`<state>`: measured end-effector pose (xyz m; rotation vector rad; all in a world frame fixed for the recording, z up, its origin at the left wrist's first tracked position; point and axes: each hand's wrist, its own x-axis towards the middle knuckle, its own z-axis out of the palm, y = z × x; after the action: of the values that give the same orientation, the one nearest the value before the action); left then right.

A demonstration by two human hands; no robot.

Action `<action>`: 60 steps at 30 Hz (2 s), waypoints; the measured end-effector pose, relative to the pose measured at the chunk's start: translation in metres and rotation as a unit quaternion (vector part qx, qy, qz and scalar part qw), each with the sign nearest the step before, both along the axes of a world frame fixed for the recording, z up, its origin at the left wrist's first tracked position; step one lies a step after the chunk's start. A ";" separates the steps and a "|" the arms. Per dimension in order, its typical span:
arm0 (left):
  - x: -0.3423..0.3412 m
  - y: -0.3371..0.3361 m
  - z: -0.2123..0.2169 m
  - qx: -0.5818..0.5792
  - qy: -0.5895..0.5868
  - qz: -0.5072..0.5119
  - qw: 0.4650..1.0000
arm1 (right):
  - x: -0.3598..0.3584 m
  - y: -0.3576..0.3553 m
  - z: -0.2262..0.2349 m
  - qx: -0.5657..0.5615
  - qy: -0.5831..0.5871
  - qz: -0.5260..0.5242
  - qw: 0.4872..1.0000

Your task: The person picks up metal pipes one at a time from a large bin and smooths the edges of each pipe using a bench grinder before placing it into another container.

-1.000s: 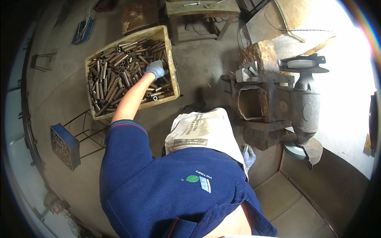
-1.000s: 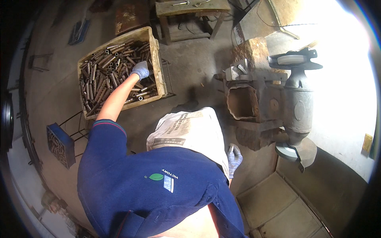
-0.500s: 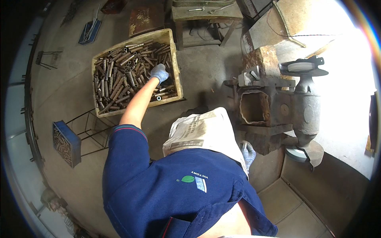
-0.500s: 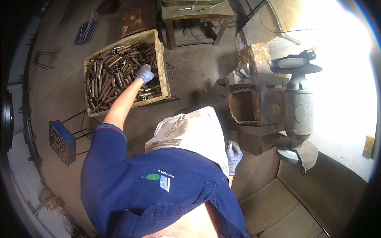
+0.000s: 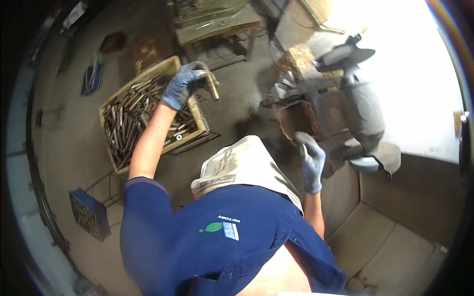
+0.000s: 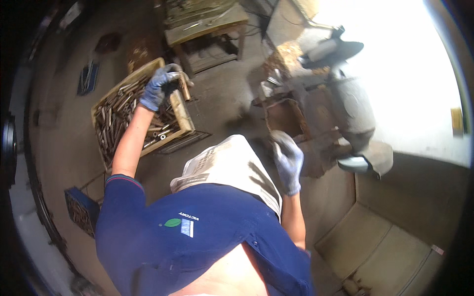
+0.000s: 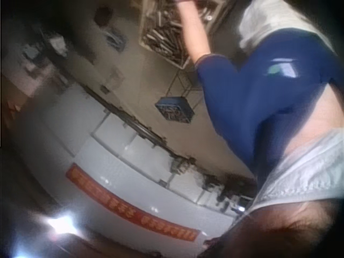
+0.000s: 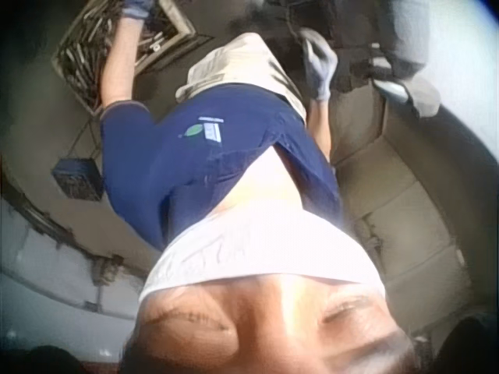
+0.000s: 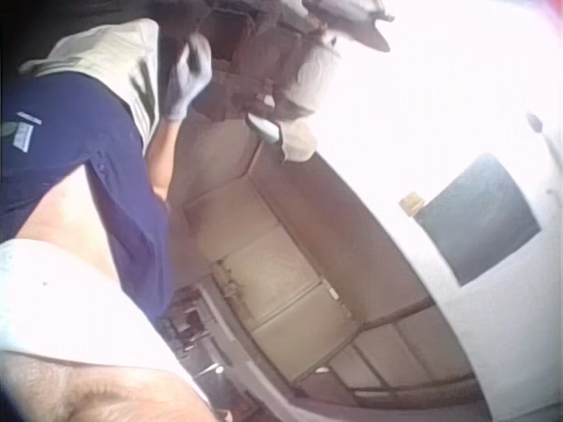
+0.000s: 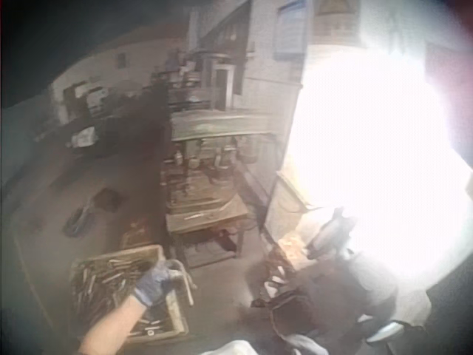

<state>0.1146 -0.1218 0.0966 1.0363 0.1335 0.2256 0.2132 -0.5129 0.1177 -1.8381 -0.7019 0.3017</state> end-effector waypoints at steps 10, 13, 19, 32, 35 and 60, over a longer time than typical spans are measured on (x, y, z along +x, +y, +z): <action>0.110 -0.191 -0.005 -0.036 0.063 -0.326 0.943 | 0.003 0.013 0.013 0.048 -0.113 -0.052 0.991; 0.124 -0.215 -0.016 -0.013 0.097 -0.382 0.919 | -0.005 -0.003 0.005 -0.021 -0.129 -0.105 0.986; 0.154 -0.249 -0.003 0.060 0.159 -0.514 0.841 | -0.010 -0.042 -0.009 0.074 0.022 -0.164 0.983; 0.165 -0.301 -0.017 0.051 0.074 -0.437 0.895 | -0.027 -0.096 -0.022 0.238 -0.001 -0.416 0.878; 0.170 -0.319 -0.023 0.133 0.010 -0.417 0.899 | -0.027 -0.099 -0.025 0.249 -0.012 -0.441 0.862; 0.222 -0.414 -0.056 0.174 0.047 -0.406 0.896 | -0.001 -0.161 -0.073 0.076 -0.119 -0.542 0.828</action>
<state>0.3368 -0.5361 0.0405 1.3746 -0.2688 -0.5838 0.2125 -0.6740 0.0446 -1.8420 0.2390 -0.7228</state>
